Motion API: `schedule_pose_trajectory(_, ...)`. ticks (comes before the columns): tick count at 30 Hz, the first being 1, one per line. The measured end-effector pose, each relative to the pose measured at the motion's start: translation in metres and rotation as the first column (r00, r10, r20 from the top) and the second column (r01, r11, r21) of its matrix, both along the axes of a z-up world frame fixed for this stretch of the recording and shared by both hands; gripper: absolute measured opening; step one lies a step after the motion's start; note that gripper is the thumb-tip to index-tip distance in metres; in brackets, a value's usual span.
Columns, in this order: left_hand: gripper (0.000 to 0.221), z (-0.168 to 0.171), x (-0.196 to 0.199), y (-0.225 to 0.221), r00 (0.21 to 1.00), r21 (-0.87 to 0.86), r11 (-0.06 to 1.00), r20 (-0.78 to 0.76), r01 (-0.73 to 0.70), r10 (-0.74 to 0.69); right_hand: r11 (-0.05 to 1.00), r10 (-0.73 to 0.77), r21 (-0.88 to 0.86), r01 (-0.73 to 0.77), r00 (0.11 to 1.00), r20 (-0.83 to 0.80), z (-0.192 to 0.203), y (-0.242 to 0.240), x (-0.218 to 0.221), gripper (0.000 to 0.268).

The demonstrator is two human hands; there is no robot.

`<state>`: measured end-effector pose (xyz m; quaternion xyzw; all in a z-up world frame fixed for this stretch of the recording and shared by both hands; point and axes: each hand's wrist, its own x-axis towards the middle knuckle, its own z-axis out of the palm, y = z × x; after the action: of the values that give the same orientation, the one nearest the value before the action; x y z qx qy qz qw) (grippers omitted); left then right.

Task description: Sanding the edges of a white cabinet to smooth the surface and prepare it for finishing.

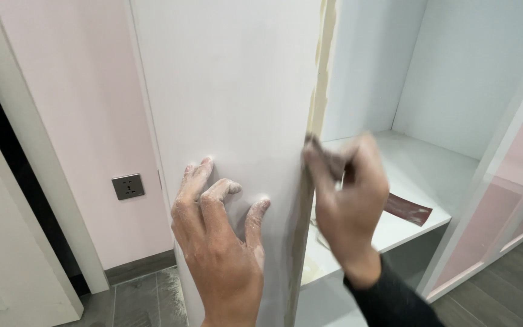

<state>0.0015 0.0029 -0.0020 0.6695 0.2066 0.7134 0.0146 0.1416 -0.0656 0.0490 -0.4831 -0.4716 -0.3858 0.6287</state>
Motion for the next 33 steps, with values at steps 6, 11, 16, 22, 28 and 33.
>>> schedule_pose_trajectory(6,0.038,0.0,0.0,0.002,1.0,0.01,1.0,0.02,-0.008,0.008,0.996,0.076,0.047,-0.075,0.997,-0.027,-0.005,0.01,-0.003,0.054)
schedule_pose_trajectory(11,0.033,-0.001,0.003,0.003,1.0,0.004,1.0,0.017,0.006,-0.006,0.99,0.094,0.103,-0.092,0.995,-0.017,0.024,0.012,-0.001,0.056)
schedule_pose_trajectory(16,0.031,-0.004,-0.001,0.004,1.0,0.009,1.0,0.014,-0.002,0.002,0.995,0.085,-0.039,-0.09,0.989,-0.121,-0.053,0.001,-0.003,0.042)
schedule_pose_trajectory(22,0.029,-0.002,0.004,0.003,1.0,-0.008,1.0,0.012,0.024,-0.024,0.989,0.091,0.119,-0.09,0.996,-0.002,0.04,0.014,0.007,0.059)
schedule_pose_trajectory(28,0.033,-0.003,0.001,0.002,1.0,0.002,1.0,0.005,0.0,0.0,0.994,0.03,-0.102,-0.04,0.995,-0.097,-0.056,-0.006,0.003,0.049)
schedule_pose_trajectory(33,0.031,-0.002,0.003,-0.001,1.0,-0.016,1.0,0.001,0.021,-0.021,0.996,0.02,0.085,-0.024,0.999,0.047,0.048,0.011,0.016,0.06)
